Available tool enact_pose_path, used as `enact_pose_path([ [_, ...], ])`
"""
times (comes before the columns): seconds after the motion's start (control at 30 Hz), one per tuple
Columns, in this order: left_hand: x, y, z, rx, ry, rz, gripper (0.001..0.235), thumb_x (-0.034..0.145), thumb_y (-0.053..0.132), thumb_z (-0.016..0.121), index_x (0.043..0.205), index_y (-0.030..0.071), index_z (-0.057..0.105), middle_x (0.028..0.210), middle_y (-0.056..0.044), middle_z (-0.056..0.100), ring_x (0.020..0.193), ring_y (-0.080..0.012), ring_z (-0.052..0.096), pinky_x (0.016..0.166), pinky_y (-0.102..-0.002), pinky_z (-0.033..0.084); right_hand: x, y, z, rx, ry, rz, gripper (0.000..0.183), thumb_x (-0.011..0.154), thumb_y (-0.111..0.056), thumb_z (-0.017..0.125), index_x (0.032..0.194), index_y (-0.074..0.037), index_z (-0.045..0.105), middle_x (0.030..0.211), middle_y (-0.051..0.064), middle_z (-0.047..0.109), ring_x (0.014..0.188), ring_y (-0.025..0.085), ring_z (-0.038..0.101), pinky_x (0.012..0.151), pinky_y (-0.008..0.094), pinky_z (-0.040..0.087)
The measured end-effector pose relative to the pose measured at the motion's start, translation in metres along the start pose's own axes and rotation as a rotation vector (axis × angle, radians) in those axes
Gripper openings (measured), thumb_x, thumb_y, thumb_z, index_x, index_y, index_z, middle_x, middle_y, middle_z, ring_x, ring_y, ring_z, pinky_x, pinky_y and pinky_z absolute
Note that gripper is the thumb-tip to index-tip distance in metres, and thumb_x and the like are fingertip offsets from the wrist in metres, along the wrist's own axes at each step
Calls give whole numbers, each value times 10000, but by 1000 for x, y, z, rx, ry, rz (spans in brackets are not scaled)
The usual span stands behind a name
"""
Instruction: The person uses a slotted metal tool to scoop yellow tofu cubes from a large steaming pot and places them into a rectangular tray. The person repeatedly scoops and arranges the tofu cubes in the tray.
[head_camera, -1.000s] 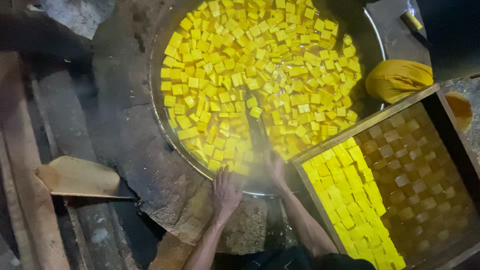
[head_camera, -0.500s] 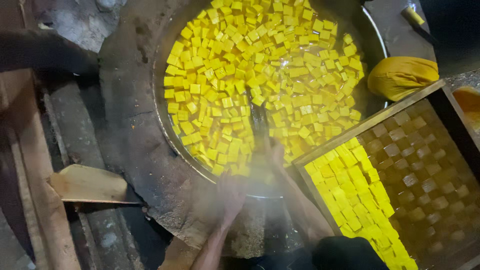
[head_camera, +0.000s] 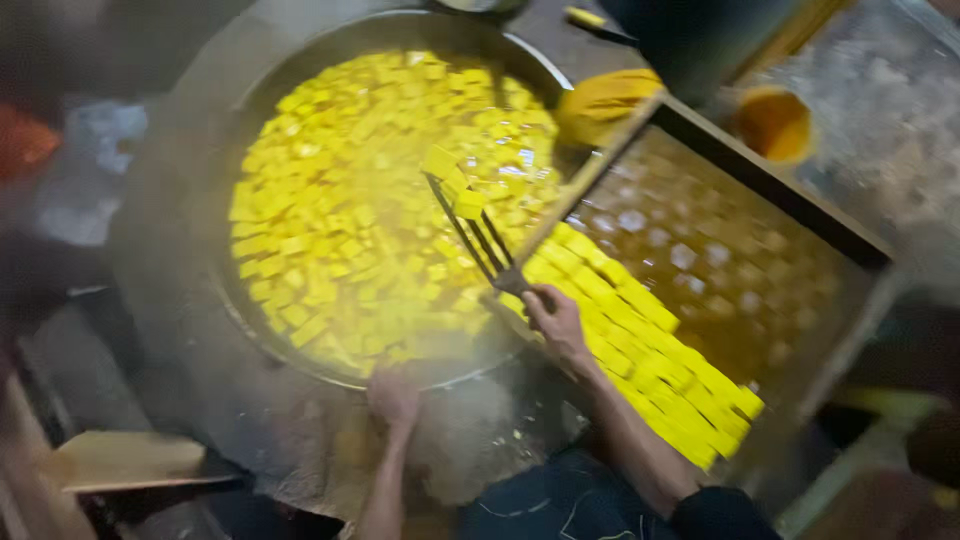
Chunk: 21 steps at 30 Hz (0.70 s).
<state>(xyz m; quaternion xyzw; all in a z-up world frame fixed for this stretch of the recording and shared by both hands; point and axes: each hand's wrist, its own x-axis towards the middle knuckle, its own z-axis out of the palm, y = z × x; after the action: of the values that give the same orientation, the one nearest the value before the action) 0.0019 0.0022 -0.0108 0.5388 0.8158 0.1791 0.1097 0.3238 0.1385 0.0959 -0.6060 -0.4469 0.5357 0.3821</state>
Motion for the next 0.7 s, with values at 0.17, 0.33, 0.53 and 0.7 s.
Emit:
enact_pose_path([
  [0.17,7,33,12,16,3,113,387,920,323,677,1213,70,698,1317,-144,660,1262,-375,572,1100,-494,445,-80,9,-188,-169,149,-55,316,942,-260,718,1155,-27,729,801,65,725,631,108,646,570,279,529],
  [0.33,7,127,53,-334,180,450,439,930,268,705,1251,-23,632,1241,-247,629,1202,-449,543,1070,-535,418,-192,34,-337,-638,322,-70,390,964,-305,742,1209,-2,728,994,148,768,850,173,725,738,333,569],
  [0.53,-24,292,61,-507,85,547,304,918,158,727,1193,43,668,1298,-192,632,1232,-383,580,1062,-485,459,-256,53,-417,-629,323,50,409,964,-354,752,1169,0,736,980,163,765,890,213,733,768,352,560],
  [0.7,-52,370,60,-524,34,624,290,916,142,735,1188,66,671,1295,-158,645,1216,-360,594,1045,-468,461,-254,66,-454,-899,209,-75,387,957,-349,749,1169,-25,731,1017,184,750,879,305,738,739,404,573],
])
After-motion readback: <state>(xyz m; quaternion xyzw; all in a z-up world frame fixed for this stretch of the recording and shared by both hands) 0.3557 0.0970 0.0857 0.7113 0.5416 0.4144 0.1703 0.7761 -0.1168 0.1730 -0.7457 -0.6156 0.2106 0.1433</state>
